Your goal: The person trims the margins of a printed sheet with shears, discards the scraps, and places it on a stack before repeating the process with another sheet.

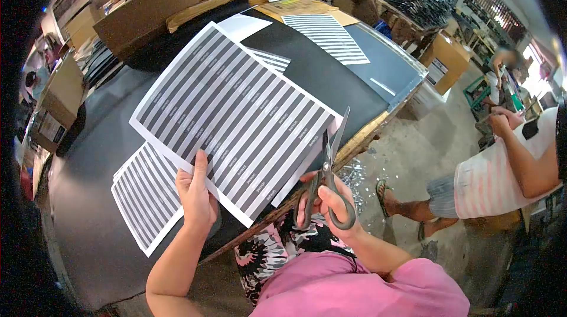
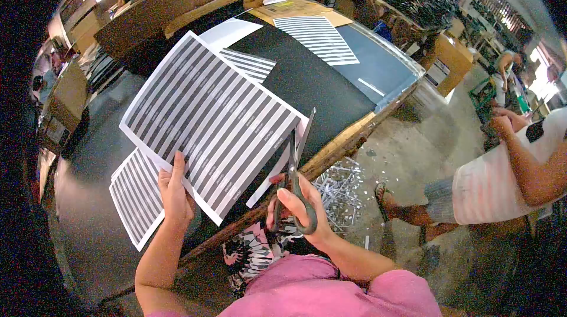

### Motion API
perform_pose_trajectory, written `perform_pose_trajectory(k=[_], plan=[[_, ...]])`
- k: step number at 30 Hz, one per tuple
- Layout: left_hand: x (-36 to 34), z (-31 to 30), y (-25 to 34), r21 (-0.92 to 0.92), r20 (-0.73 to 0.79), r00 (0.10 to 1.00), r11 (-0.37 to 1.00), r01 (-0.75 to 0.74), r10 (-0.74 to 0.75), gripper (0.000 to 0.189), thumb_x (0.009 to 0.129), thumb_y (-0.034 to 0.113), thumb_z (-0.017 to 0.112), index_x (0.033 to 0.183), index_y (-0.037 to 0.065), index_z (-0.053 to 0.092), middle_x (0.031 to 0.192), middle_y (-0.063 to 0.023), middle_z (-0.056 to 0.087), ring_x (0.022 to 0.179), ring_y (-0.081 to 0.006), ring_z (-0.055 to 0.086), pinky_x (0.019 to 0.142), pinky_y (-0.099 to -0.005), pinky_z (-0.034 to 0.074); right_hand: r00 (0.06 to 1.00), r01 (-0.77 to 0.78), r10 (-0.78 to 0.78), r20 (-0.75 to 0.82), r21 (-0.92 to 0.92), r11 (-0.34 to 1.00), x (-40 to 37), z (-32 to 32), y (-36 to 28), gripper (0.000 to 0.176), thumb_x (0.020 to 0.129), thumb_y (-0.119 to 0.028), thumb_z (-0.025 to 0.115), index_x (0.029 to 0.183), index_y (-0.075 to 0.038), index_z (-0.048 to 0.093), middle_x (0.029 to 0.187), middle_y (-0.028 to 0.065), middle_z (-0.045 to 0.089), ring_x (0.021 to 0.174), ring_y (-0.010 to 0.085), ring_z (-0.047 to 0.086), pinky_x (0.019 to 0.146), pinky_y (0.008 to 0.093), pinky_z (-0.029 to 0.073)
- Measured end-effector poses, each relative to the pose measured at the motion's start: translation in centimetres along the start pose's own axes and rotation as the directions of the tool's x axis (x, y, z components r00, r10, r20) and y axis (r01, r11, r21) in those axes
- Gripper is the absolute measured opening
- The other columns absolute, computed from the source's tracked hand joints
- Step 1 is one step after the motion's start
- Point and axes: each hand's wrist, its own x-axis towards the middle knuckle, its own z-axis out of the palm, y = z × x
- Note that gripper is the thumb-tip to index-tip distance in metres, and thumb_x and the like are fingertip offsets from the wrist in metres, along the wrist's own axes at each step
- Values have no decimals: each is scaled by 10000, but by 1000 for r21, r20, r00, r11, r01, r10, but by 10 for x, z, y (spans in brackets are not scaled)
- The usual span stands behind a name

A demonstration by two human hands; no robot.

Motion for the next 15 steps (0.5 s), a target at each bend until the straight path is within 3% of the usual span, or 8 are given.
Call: perform_pose_trajectory(k=[4,12,14,15], plan=[[-4,1,-1,22,17,1000,1000,-10,10,230,874,189,561,1010,15,499,983,-80,582,855,-130,570,714,-281,497,991,128,-126,-47,49,991,15,-1,1,344,874,-233,533,1083,13,415,668,81,550,568,153,572,513,261,468],[-16,6,-4,87,70,998,996,-16,10,227,891,201,534,1026,23,491,958,-65,580,807,-109,565,670,-254,478,970,201,-205,-132,-42,979,30,-8,4,313,856,-225,577,1022,12,458,752,41,546,618,120,557,547,241,448],[-17,5,-6,89,71,998,996,-8,2,239,891,203,534,1039,22,481,962,-66,578,807,-107,564,666,-254,477,952,249,-284,-113,-253,935,30,-13,10,321,856,-228,582,1031,13,461,817,28,542,655,107,547,574,241,447],[-18,5,-7,90,71,997,996,-1,-5,252,891,206,534,1051,21,471,967,-68,576,808,-105,563,661,-254,477,953,246,-281,-115,-252,936,29,-10,8,321,856,-228,582,1031,13,461,817,28,542,655,107,547,574,241,447]])
